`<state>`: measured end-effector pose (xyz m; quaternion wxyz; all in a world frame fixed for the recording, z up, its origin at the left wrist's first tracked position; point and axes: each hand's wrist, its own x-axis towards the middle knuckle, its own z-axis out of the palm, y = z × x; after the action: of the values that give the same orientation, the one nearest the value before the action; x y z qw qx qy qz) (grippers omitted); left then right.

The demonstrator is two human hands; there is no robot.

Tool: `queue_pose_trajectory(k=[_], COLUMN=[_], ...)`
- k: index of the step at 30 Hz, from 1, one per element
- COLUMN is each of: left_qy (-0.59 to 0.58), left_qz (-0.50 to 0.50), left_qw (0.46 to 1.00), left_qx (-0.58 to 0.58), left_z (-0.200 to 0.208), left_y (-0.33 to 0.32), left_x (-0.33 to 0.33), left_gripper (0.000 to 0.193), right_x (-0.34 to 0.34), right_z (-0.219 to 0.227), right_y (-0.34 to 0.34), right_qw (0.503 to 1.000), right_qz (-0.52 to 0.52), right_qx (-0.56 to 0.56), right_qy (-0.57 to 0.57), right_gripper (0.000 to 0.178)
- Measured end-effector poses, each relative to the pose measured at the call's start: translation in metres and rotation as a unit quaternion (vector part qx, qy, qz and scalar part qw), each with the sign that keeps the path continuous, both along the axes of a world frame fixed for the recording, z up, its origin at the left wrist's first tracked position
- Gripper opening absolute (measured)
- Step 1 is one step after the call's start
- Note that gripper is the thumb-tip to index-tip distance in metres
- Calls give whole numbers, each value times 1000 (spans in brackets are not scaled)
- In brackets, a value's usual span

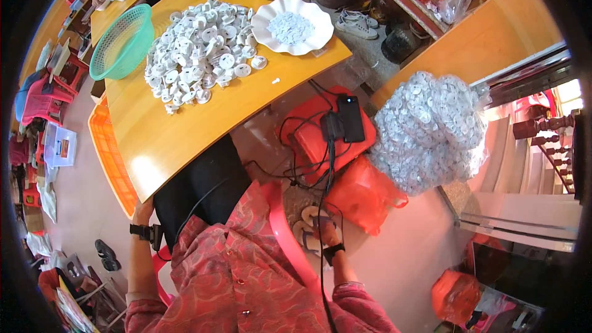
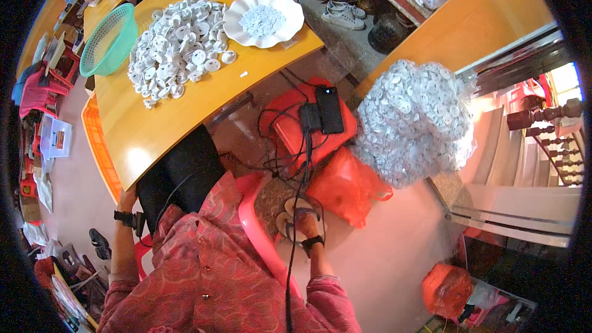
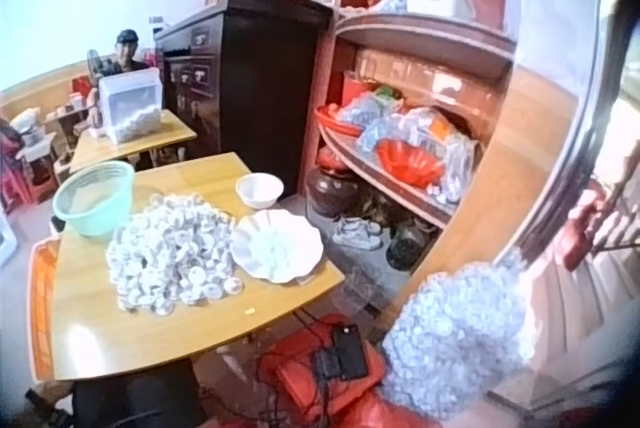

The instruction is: Sorting and inspecting small white plastic components from an orange crate into a green sieve.

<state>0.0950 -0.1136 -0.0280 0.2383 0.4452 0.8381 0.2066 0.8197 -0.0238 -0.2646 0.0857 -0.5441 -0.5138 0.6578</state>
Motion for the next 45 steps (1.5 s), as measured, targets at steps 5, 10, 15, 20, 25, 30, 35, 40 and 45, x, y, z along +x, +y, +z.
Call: queue_pose_trajectory(k=[5,10,15,20,25,30,35,40,45], left_qy=[105,14,-365,-335,-366,-314,-283,-302,-203], left_qz=[-90,-37,241,316,226,129,71,208,253], left_qw=[987,973,874,817,796,810,762,755,889], left_qx=[84,229,211,348,425,478,578,544,322], left_z=[24,90,143,201,279,324,347,305,219], left_y=[17,42,65,28,33,11,-13,12,36], left_x=[17,50,57,50,81,113,107,102,94], left_gripper=[35,38,39,39,38,42,45,37,28], right_x=[-25,-46,-31,-41,-12,-58,-100,-206,-269], right_z=[104,192,201,208,196,293,387,410,370], right_y=[60,96,112,133,146,176,221,234,240], right_qw=[990,986,975,968,979,992,981,949,852], right_qz=[11,-164,-203,-171,-112,96,83,231,442], right_qx=[124,-1,93,182,138,5,155,211,278], right_qy=[-69,39,2,18,-99,-85,-86,43,19], right_gripper=[29,45,50,53,42,26,27,29,46])
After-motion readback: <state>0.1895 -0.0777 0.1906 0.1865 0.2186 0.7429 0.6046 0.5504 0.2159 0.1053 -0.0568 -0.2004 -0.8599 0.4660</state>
